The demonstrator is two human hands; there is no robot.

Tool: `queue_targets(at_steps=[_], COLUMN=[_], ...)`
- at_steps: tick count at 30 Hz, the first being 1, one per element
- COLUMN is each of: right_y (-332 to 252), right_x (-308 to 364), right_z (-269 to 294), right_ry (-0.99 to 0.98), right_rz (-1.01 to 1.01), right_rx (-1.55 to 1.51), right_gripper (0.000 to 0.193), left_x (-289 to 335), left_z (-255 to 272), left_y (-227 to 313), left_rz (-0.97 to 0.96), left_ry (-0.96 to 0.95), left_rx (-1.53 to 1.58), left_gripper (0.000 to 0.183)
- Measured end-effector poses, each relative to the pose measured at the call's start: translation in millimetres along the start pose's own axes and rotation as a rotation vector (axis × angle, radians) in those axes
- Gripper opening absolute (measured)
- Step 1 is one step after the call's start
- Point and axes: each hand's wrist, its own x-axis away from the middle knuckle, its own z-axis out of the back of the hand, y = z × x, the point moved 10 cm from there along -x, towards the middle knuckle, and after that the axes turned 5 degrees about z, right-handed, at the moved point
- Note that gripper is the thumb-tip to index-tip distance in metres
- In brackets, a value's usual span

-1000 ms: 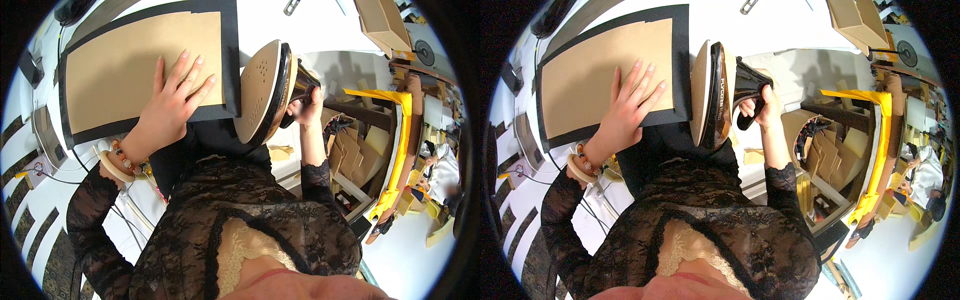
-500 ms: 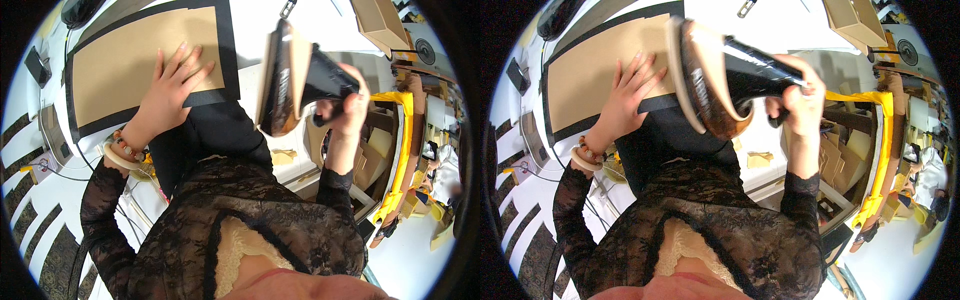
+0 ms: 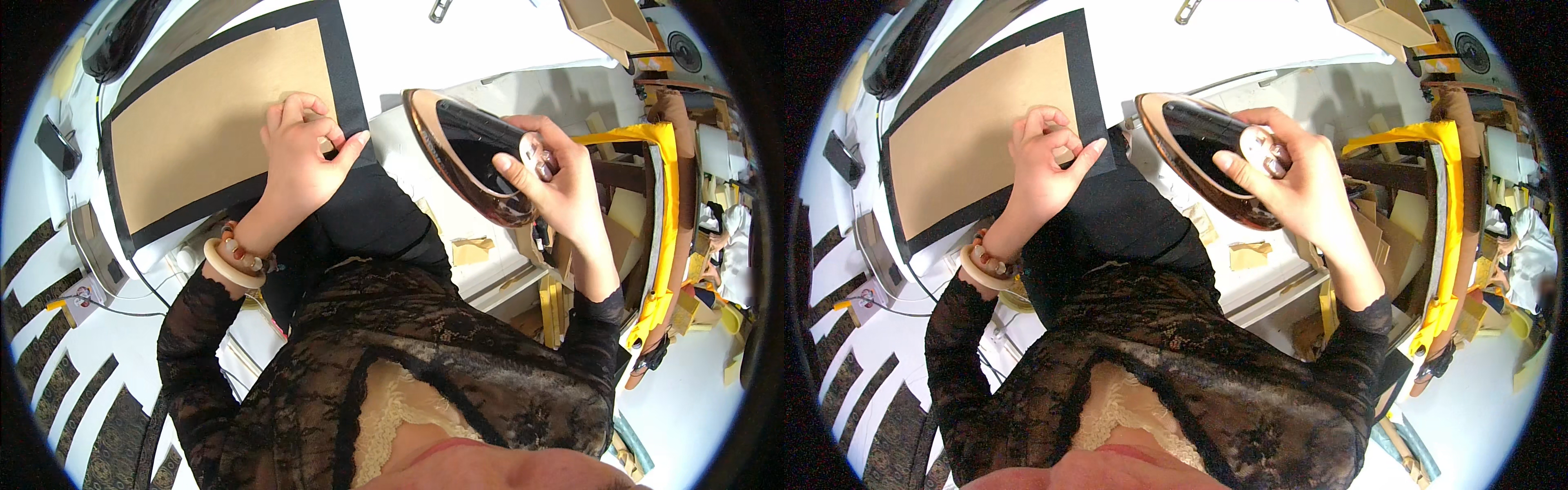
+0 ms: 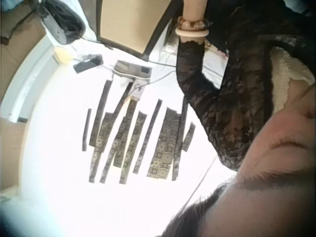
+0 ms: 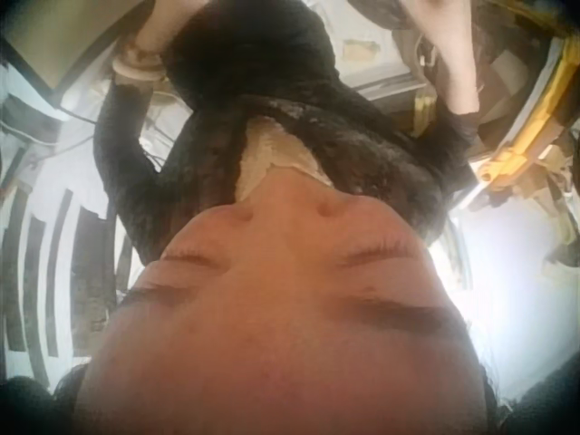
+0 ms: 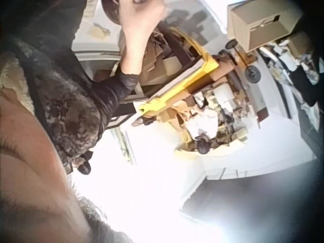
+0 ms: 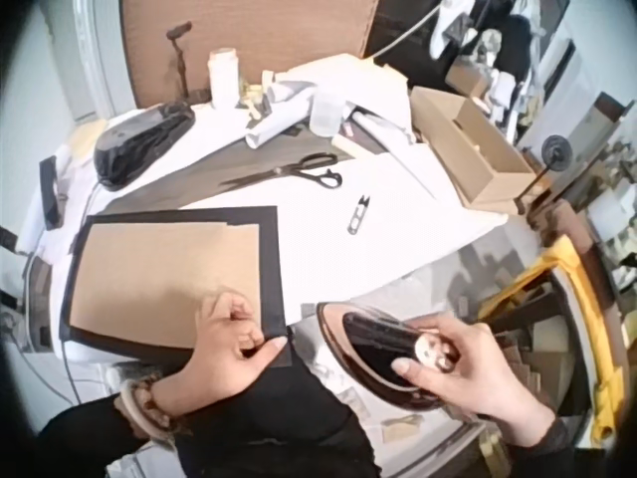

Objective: The person cuts a strip of black fabric using scissors, then irons it onto a beige backing board. They use a lighter to seal the fabric edges and continue ironing the piece.

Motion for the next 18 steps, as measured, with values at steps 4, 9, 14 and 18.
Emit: queue_targets(at_steps=[4, 9, 14, 18], right_y=[-20, -45, -58, -61], right_x=[-6, -27, -44, -57], right_z=[-13, -32, -41, -49], right_ry=[-0.145, -0.333, -0.298, -0.301], right_rz=[0.037, 0.092, 0.215, 0.21], right_rx=[0.086, 0.264, 0.299, 0.392], right_gripper=[0.034, 0.034, 0.034, 0.034], left_x=[-1, -1, -3, -5], left_z=[-2, -5, -2, -3], left_y=[-5, -8, -9, -14], left_rz=[0.018, 0.061, 0.048, 0.091], left_ry=[-0.052, -0.048, -0.046, -0.042], left_rx=[0.026, 0.021, 0.059, 0.086], left_gripper=[0.021, 0.02, 0.021, 0.022])
